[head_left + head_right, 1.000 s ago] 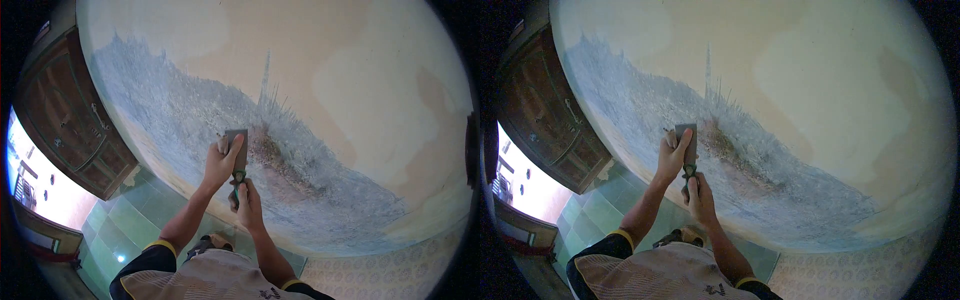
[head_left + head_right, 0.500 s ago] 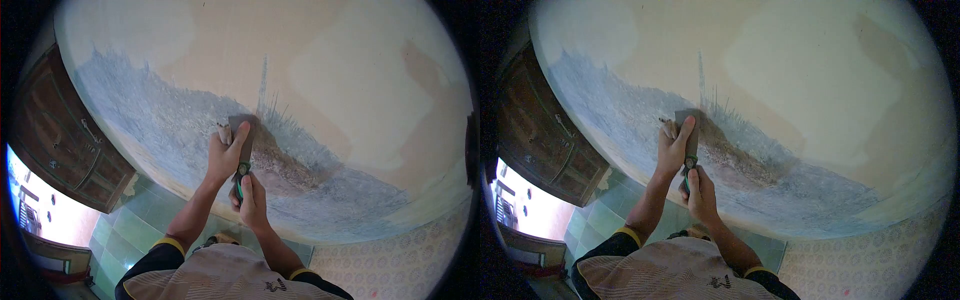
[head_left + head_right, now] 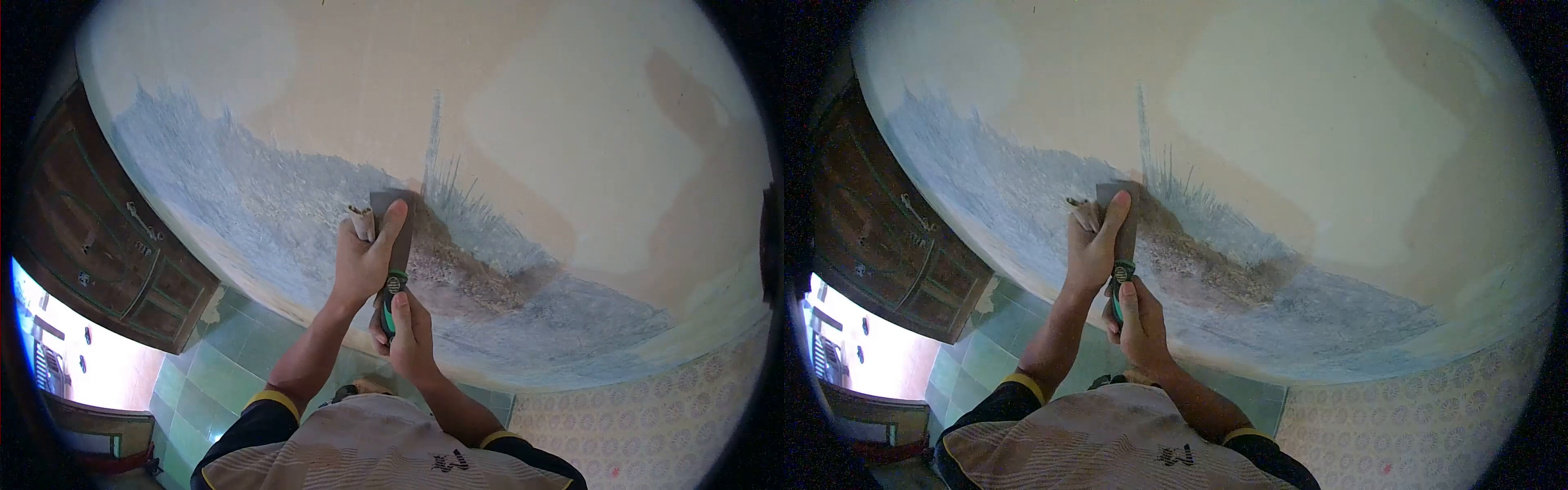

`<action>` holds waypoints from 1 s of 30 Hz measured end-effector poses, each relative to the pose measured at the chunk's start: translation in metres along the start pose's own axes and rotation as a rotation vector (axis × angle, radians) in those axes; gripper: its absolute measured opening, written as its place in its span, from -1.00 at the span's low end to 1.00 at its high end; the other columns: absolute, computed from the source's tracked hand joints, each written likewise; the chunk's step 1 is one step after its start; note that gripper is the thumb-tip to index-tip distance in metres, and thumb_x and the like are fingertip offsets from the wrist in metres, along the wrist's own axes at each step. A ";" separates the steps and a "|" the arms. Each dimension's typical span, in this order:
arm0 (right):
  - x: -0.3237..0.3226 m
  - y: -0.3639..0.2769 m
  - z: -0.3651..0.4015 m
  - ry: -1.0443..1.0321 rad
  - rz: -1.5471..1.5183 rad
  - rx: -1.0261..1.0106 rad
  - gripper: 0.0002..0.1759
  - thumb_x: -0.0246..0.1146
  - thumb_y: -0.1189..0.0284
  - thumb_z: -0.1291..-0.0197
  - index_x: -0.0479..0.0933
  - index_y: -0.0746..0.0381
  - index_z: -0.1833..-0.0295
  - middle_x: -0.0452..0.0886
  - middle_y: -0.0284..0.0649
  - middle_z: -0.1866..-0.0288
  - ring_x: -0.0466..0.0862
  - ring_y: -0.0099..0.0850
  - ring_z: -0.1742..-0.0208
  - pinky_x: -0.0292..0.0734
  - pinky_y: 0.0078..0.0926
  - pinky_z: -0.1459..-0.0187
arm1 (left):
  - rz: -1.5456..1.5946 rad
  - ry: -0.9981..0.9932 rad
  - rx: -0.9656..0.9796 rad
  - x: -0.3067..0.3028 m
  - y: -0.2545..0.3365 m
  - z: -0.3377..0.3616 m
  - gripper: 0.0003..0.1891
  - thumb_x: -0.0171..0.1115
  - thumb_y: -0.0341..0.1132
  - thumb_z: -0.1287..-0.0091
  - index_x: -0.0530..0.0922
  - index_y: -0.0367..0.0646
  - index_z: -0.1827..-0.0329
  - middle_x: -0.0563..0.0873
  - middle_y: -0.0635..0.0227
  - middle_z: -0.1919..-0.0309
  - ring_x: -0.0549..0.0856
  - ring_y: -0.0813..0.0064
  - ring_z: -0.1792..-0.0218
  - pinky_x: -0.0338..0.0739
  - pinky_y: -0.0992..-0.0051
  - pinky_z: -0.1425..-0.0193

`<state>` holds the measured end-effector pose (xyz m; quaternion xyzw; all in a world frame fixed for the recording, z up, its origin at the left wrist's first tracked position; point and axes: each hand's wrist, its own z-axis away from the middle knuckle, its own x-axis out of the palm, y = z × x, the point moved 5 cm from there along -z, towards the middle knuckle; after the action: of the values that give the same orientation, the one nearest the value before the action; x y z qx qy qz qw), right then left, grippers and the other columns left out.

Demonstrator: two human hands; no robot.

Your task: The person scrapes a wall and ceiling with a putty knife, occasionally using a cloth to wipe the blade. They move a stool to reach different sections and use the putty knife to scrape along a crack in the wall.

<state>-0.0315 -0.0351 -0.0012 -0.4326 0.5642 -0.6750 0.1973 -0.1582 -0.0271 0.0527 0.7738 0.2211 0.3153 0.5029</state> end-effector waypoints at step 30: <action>0.015 0.001 -0.010 -0.082 -0.065 0.004 -0.51 -0.28 -0.01 -0.57 0.29 0.20 0.14 0.34 -0.32 0.63 0.22 -0.59 0.75 0.12 -0.60 0.70 | -0.009 -0.047 -0.001 -0.001 0.015 -0.008 -0.64 0.33 -0.13 -0.40 0.53 -0.11 0.52 0.52 0.63 0.58 0.39 0.78 0.55 0.23 0.59 0.51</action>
<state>-0.0476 -0.0405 0.0038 -0.4779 0.5399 -0.6637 0.1990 -0.1644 -0.0286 0.0682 0.7797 0.2123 0.2950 0.5099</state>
